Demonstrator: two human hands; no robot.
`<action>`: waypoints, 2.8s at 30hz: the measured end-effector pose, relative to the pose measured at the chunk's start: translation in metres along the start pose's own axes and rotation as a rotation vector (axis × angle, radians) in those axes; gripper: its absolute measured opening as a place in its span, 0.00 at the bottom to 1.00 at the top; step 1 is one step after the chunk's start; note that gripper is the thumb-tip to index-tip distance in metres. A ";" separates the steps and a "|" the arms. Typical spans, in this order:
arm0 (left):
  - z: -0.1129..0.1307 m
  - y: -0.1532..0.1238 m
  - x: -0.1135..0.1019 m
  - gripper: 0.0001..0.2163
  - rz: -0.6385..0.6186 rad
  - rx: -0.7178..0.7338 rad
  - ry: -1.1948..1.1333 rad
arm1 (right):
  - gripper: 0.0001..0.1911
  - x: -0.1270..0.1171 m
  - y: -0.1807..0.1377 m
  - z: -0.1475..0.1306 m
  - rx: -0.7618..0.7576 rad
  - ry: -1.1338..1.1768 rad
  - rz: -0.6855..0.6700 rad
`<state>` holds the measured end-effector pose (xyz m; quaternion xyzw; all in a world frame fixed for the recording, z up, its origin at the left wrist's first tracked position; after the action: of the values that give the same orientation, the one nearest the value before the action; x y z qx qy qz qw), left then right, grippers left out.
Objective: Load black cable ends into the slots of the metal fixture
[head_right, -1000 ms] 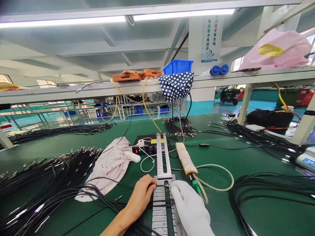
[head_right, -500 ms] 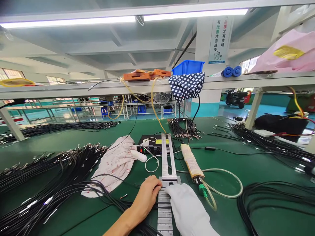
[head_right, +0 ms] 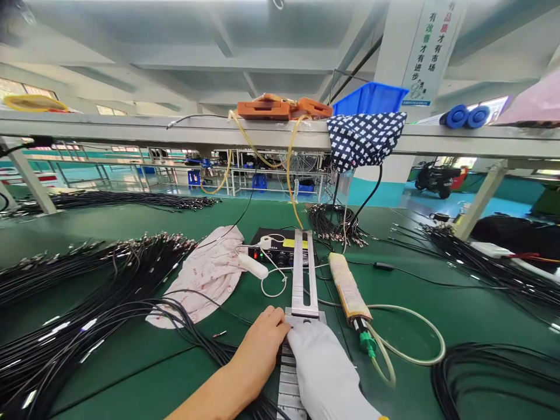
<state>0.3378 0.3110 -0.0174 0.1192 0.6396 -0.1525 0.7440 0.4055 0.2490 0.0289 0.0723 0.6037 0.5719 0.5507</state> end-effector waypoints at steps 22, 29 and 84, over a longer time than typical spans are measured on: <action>-0.015 -0.019 -0.006 0.02 0.029 -0.050 -0.304 | 0.29 0.048 -0.090 0.097 1.078 0.847 -0.452; -0.021 -0.015 -0.013 0.10 0.080 -0.030 -0.480 | 0.37 0.044 -0.095 0.113 1.248 0.855 -0.270; -0.032 -0.013 -0.032 0.19 0.214 0.056 -0.543 | 0.17 0.025 -0.076 0.095 1.153 0.776 -0.432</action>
<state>0.2989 0.3135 0.0092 0.1612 0.3962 -0.1170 0.8963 0.5086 0.2996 -0.0194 0.0221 0.9618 0.0260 0.2717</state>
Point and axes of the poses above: each hand's wrist, its own y-axis towards the middle knuckle, its own x-axis out of the palm, z = x × y, the point moved 9 cm from there along y, towards the middle knuckle, and after that the axes turned 5 degrees about y, right-handed, at the moved point
